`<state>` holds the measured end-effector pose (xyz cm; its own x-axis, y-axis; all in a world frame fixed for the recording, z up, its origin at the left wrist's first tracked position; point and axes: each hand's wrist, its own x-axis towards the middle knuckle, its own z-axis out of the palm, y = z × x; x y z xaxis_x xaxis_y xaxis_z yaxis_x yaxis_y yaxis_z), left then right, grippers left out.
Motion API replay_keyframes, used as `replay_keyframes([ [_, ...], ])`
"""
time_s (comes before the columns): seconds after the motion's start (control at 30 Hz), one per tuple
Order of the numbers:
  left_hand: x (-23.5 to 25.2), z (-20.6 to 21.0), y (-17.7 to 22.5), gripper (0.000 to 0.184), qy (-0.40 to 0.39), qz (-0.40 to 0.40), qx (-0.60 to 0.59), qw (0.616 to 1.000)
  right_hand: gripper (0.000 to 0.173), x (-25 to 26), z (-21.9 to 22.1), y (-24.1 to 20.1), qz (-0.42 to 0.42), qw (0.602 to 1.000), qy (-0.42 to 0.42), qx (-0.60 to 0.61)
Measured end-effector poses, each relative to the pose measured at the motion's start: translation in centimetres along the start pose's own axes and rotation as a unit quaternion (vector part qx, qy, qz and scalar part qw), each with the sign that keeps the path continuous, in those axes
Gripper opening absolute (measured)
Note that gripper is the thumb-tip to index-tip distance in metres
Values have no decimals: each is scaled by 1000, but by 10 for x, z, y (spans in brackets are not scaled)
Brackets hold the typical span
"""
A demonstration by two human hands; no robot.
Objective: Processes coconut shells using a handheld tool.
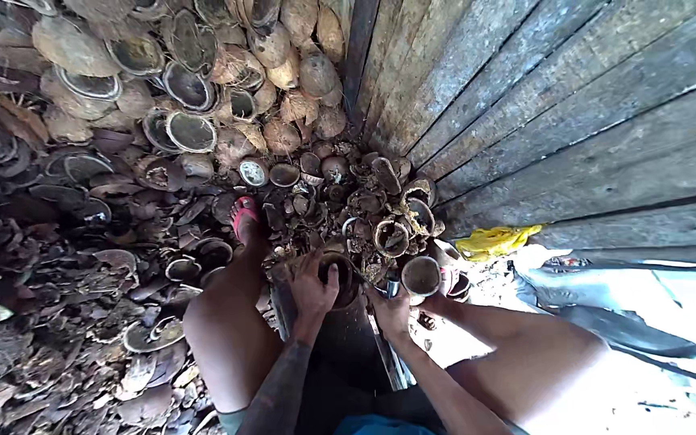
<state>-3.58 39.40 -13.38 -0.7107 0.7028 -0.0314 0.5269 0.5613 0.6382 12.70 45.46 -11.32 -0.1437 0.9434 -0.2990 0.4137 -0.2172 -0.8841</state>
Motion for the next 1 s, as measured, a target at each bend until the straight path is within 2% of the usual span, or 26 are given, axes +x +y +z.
replay_keyframes([
  [0.07,19,-8,-5,55,-43,-9,-22,999,40,40,3,-1,-50,996,-42,-54],
  [0.13,19,-12,-11,58,-85,-18,-35,996,48,90,8,18,-103,986,-124,-42],
  [0.2,20,-10,-15,61,-63,-14,-73,995,47,124,20,33,-158,973,-166,7],
  [0.23,17,-11,-17,62,-42,-20,-106,993,47,120,19,36,-158,973,-168,9],
  [0.3,11,-17,-18,59,16,-58,-190,980,46,77,5,32,-87,987,-133,-11],
  [0.33,10,-23,-15,59,36,-78,-231,969,45,47,-1,22,-14,994,-108,-8],
  [0.4,0,-27,-13,68,-9,-75,-250,965,35,-13,-3,-5,149,986,-52,56],
  [0.43,-6,-21,-15,69,-33,-47,-235,970,30,-29,0,-13,205,974,-25,90],
  [0.47,-8,-14,-18,68,-34,-21,-211,977,30,-28,6,-13,221,970,-9,100],
  [0.5,-5,-9,-21,65,-28,-5,-200,979,33,-10,11,-5,193,977,-15,92],
  [0.57,0,-6,-22,62,-22,6,-198,980,45,55,20,30,45,993,-87,63],
  [0.6,-4,-7,-22,60,-26,8,-204,979,50,83,26,47,-15,989,-131,62],
  [0.67,1,-8,-22,61,-21,19,-200,979,53,132,40,53,-83,977,-190,49],
  [0.7,3,-9,-23,61,-19,21,-195,980,54,140,41,48,-100,974,-200,40],
  [0.8,6,-17,-28,64,-14,-25,-173,984,49,94,7,32,-82,986,-144,22],
  [0.87,4,-24,-21,63,30,-78,-195,977,39,30,-15,10,8,995,-95,23],
  [0.9,-1,-25,-16,67,22,-83,-198,976,32,-2,-17,-1,73,993,-80,57],
  [0.97,-15,-15,-12,75,-23,-30,-169,985,22,-40,-8,-15,189,970,-50,142],
  [1.0,-17,-6,-15,73,-9,1,-137,990,22,-37,-1,-15,209,967,-36,140],
])
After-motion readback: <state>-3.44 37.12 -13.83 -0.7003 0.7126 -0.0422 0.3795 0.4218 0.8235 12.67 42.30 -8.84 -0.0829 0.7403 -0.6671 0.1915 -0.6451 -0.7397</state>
